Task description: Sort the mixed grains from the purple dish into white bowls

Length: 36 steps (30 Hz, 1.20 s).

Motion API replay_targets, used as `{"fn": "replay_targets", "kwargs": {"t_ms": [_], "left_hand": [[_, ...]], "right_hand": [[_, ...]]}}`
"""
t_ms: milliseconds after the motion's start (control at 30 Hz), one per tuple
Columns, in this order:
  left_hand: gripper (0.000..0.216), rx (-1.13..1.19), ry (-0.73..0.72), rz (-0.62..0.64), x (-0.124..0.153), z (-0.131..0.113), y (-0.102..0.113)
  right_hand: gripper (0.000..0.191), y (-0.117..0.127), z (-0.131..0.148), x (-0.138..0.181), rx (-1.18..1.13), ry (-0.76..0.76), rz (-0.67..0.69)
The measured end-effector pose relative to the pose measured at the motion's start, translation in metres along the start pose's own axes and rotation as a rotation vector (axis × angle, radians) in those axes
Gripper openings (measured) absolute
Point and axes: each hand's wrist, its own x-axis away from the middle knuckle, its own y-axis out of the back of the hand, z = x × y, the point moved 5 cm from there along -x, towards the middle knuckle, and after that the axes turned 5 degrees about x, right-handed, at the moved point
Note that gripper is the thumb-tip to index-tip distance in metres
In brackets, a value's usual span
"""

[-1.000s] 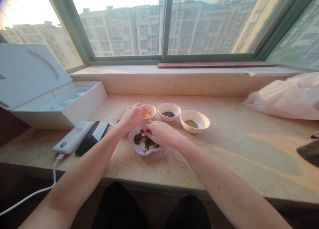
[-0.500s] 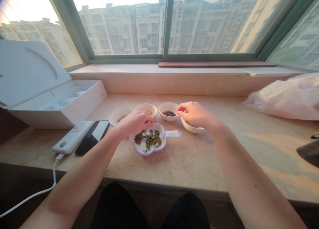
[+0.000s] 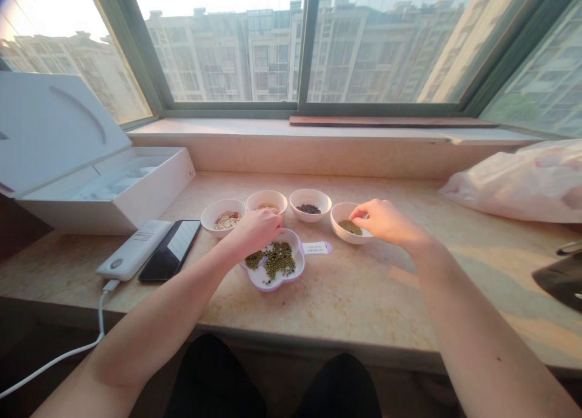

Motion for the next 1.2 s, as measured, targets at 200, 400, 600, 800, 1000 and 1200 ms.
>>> {"fn": "replay_targets", "kwargs": {"t_ms": [200, 400, 600, 800, 1000, 1200], "left_hand": [[0.024, 0.023, 0.070, 0.027, 0.005, -0.003, 0.008], [0.022, 0.069, 0.155, 0.080, 0.012, -0.004, 0.012], [0.022, 0.089, 0.139, 0.176, 0.015, -0.007, 0.013], [0.021, 0.093, 0.079, 0.236, 0.016, -0.009, 0.018], [0.025, 0.068, 0.052, 0.224, 0.019, -0.010, 0.019], [0.042, 0.105, 0.166, -0.065, 0.012, 0.016, 0.038]], "right_hand": [[0.025, 0.002, 0.002, -0.001, 0.020, -0.064, 0.009], [0.027, -0.002, 0.004, -0.002, 0.008, -0.096, 0.040], [0.029, -0.005, 0.003, -0.005, 0.049, -0.075, 0.076], [0.026, -0.012, 0.003, -0.008, 0.086, -0.029, 0.159], [0.027, -0.004, 0.027, 0.002, 0.082, -0.043, -0.123], [0.026, -0.021, 0.109, 0.039, -0.166, 0.311, -0.198]]}}
